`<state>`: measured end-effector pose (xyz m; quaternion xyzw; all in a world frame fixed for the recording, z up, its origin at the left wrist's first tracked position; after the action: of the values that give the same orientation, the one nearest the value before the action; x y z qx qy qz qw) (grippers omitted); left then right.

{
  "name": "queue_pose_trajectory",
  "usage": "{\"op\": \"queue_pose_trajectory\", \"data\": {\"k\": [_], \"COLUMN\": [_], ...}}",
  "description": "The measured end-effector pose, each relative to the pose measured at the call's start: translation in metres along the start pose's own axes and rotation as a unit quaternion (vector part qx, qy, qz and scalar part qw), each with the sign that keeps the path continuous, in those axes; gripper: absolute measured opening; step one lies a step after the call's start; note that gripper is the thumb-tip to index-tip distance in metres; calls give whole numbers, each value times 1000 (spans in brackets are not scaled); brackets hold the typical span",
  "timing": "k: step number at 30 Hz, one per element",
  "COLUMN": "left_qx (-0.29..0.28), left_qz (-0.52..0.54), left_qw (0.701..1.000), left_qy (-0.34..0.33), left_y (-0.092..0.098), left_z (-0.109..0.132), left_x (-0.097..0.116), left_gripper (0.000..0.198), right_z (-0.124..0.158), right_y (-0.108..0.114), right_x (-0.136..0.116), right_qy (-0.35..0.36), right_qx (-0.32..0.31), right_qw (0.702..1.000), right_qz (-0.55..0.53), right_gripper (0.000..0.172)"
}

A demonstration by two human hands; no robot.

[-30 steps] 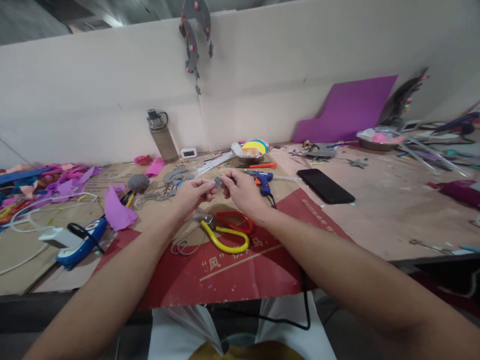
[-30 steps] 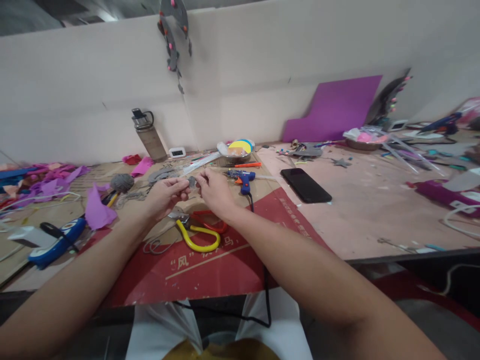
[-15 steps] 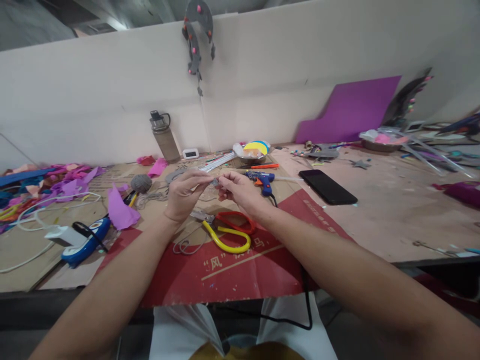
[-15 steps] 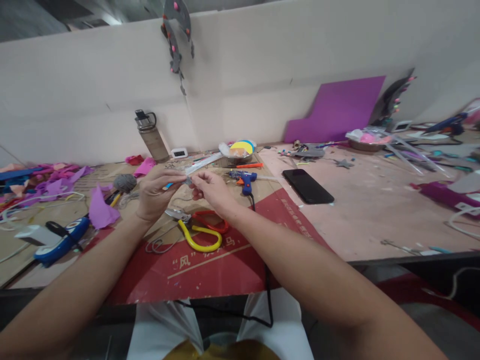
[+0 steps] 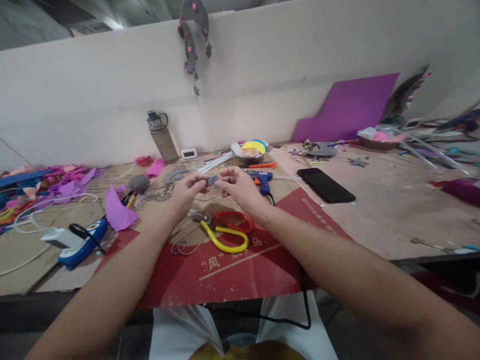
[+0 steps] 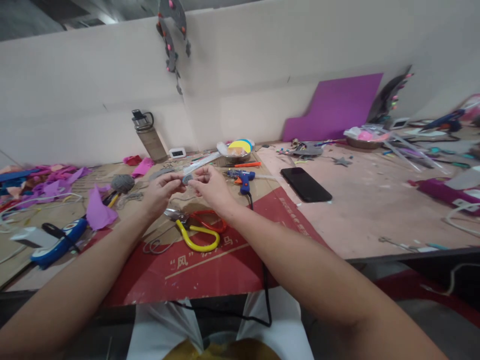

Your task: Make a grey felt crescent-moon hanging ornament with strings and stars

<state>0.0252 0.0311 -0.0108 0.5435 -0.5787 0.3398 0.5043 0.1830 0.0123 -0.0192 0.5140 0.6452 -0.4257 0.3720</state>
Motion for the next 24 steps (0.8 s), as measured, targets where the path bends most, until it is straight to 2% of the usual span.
{"op": "queue_pose_trajectory", "data": {"k": [4,8,12,15,17,19,22,24], "left_qx": [-47,-21,6,24,37,54,77,81], "left_qz": [21,24,109,176,202,221,242,250], "left_qw": [999,999,993,983,977,972,964,961], "left_qy": [4,15,39,52,59,67,78,81], "left_y": [-7,-8,-8,-5,-1,4,10,12], "left_z": [3,2,2,2,2,0,-1,-1], "left_x": [1,-2,2,8,10,9,7,7], "left_gripper": [19,18,19,20,21,20,18,19], "right_z": [1,2,0,-2,2,12,35,48], "right_y": [0,-2,-1,2,1,-2,-8,-12], "right_x": [-4,-1,2,-9,-20,-29,-31,-33], "right_qy": [0,-2,0,33,63,65,36,64], "right_qx": [5,-6,-19,-60,-134,-230,-361,-382], "right_qw": [1000,1000,999,985,949,891,794,762], "right_qz": [10,19,42,156,278,386,488,520], "right_gripper": [29,28,22,11,10,12,22,25]}}
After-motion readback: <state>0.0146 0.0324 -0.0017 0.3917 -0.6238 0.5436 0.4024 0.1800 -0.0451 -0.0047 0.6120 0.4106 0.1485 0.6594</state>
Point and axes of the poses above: each hand's wrist, its own z-axis away from the middle knuckle, its own y-axis out of the back of the hand, x = y × z, the point moved 4 cm from there along -z, towards the middle knuckle, and after that the axes turned 5 degrees about y, right-handed, at the moved point
